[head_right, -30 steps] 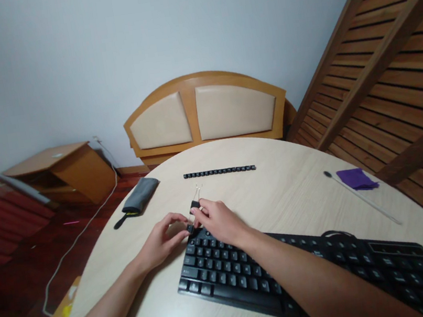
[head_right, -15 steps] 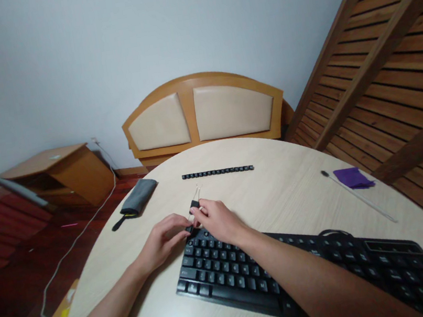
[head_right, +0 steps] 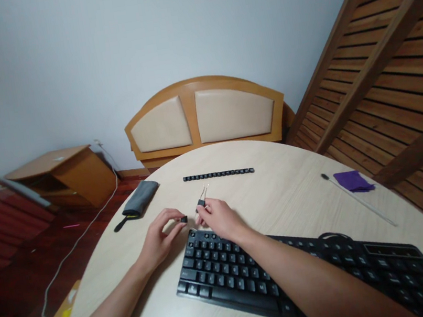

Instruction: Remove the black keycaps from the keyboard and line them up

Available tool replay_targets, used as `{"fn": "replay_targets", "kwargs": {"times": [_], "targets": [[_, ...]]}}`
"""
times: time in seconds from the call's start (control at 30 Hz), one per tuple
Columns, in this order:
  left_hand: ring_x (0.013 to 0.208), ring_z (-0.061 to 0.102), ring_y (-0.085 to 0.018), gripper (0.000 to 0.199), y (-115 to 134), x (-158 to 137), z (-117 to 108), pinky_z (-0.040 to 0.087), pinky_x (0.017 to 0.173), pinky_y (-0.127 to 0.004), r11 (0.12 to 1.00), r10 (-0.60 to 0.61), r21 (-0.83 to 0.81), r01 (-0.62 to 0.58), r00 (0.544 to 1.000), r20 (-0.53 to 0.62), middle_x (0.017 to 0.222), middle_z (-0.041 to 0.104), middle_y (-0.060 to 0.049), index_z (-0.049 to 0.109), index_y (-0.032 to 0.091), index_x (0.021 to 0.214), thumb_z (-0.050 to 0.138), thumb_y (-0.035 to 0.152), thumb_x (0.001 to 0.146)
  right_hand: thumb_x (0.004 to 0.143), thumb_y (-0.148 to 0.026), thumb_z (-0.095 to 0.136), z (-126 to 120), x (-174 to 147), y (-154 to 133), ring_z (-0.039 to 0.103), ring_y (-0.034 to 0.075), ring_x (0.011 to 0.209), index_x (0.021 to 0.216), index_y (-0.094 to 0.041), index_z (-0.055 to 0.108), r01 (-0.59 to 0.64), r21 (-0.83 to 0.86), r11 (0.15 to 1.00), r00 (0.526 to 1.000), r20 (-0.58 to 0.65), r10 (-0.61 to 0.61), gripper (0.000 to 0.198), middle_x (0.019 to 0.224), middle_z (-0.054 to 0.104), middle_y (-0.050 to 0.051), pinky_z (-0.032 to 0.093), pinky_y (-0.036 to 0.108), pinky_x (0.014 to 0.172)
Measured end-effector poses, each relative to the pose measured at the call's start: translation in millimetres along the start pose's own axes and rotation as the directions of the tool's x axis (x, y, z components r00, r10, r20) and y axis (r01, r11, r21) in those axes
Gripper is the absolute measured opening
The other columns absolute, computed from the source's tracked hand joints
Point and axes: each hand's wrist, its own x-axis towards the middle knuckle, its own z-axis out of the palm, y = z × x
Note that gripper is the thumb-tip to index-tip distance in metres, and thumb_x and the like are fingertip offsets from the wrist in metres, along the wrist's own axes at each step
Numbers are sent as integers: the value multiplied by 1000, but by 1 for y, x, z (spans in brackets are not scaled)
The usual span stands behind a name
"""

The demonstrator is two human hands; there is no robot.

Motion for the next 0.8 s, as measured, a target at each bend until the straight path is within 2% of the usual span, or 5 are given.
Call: {"fn": "replay_targets", "kwargs": {"times": [0.1,0.3,0.37,0.53,0.8], "targets": [[94,60,-21,13,-11,5,0,47,87,-35,995,-57,80,61,997,-59,99,66,-6,64,20,98,60,29,89,95,-35,47,0,1,1,68,15,65,82,-16,61,-4,-37,999,1000,-4,4,27,76,73,7,53,25,63],[87,64,-21,20,-39,41,0,50,81,-32,930,-251,274,247,968,-20,96,72,-6,68,19,100,61,30,85,94,-34,50,0,0,-3,68,14,63,79,-15,60,-25,-36,999,1000,-10,25,26,76,73,8,53,25,62],[93,65,-21,18,-46,59,-1,49,84,-30,872,-270,418,254,963,-22,102,73,-4,70,22,100,61,28,85,94,-33,51,1,-1,-4,67,14,63,79,-15,60,-29,-31,999,1000,-9,29,25,76,73,8,53,24,61],[93,67,-23,20,-61,95,-3,48,79,-28,809,-303,500,310,948,-96,100,75,-6,72,23,103,62,27,86,93,-30,50,2,-1,-4,67,13,64,81,-15,61,-20,-18,1000,1000,-8,20,23,76,73,7,53,24,61],[94,69,-25,25,-80,105,5,48,76,-29,743,-332,561,363,929,-162,98,77,-6,72,27,110,59,33,89,94,-33,49,1,-2,-3,68,14,65,79,-16,61,-9,-41,999,1000,4,9,26,76,73,6,52,23,60]]}}
